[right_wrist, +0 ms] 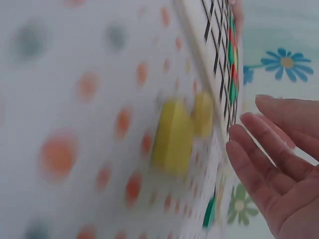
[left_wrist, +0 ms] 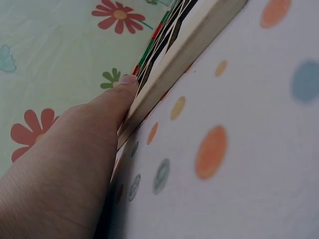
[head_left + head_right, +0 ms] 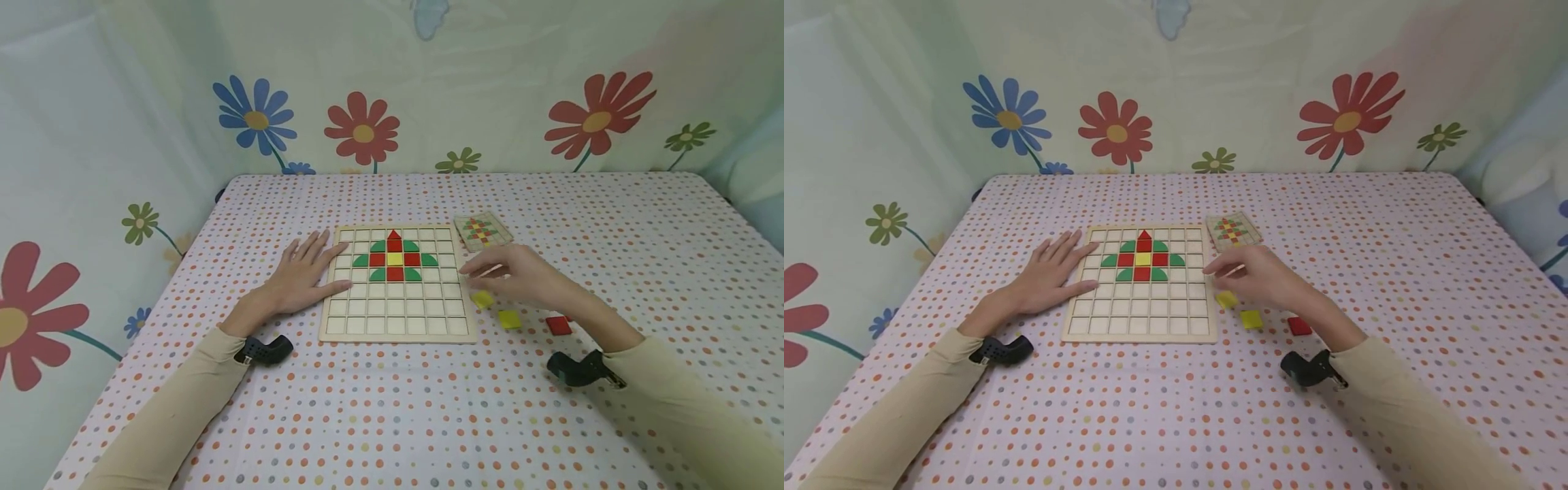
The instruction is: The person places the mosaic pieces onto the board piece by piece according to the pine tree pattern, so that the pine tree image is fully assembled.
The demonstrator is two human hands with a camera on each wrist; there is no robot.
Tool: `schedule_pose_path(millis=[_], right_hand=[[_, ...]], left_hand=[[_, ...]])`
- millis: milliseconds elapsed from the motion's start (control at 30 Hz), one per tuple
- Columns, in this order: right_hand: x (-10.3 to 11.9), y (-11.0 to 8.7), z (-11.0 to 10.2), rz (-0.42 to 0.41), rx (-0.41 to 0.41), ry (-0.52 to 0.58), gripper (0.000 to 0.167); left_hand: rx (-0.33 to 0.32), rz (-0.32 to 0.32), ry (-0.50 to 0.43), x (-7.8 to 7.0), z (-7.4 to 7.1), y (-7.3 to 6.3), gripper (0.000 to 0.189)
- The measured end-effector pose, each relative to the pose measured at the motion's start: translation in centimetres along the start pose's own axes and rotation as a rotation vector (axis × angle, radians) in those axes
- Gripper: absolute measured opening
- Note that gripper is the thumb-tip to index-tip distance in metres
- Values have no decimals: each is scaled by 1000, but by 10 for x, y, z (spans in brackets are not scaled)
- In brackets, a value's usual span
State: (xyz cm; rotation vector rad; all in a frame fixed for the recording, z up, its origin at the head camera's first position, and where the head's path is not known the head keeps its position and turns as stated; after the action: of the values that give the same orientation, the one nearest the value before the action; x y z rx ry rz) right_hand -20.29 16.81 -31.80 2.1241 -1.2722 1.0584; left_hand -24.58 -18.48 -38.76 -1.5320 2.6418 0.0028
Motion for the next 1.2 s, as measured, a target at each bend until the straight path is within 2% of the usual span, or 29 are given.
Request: schedule_pose_path(millis=[100, 233, 500, 633, 733, 967, 1200], right_hand=[[-13, -18, -19, 19, -52, -72, 22], [-36, -37, -41, 110, -101, -154, 21], [-69, -57, -67, 313, -55, -181, 27], [-73, -58, -75, 366, -47, -172, 29], [-73, -55, -78, 374, -29, -185, 25], [-65, -42, -78, 390, 44, -256, 17], [-57, -35, -76, 438, 67, -283, 17]], left_hand=[[4, -9, -4, 1, 0, -1, 84], [9, -9, -6, 2, 2, -1, 84], [-1, 1, -13, 1, 1, -2, 85], [-2, -1, -6, 0, 1, 0, 85], [1, -4, -3, -1, 1, 0, 85], [6, -8, -1, -1, 0, 0, 85], [1, 0, -2, 0, 0, 0, 85]])
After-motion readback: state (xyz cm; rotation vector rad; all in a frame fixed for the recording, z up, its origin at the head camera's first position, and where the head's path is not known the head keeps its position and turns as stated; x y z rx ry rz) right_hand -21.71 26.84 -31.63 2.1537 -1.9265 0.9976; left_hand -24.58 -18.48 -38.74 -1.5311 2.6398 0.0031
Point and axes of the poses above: each hand's wrist, its own y-axis towards the middle knuckle, its own z-axis out of the palm, x = y × z, the point moved 4 cm from there along y, towards the middle knuckle, and after that the axes turned 11 degrees about y, right-handed, at the moved point
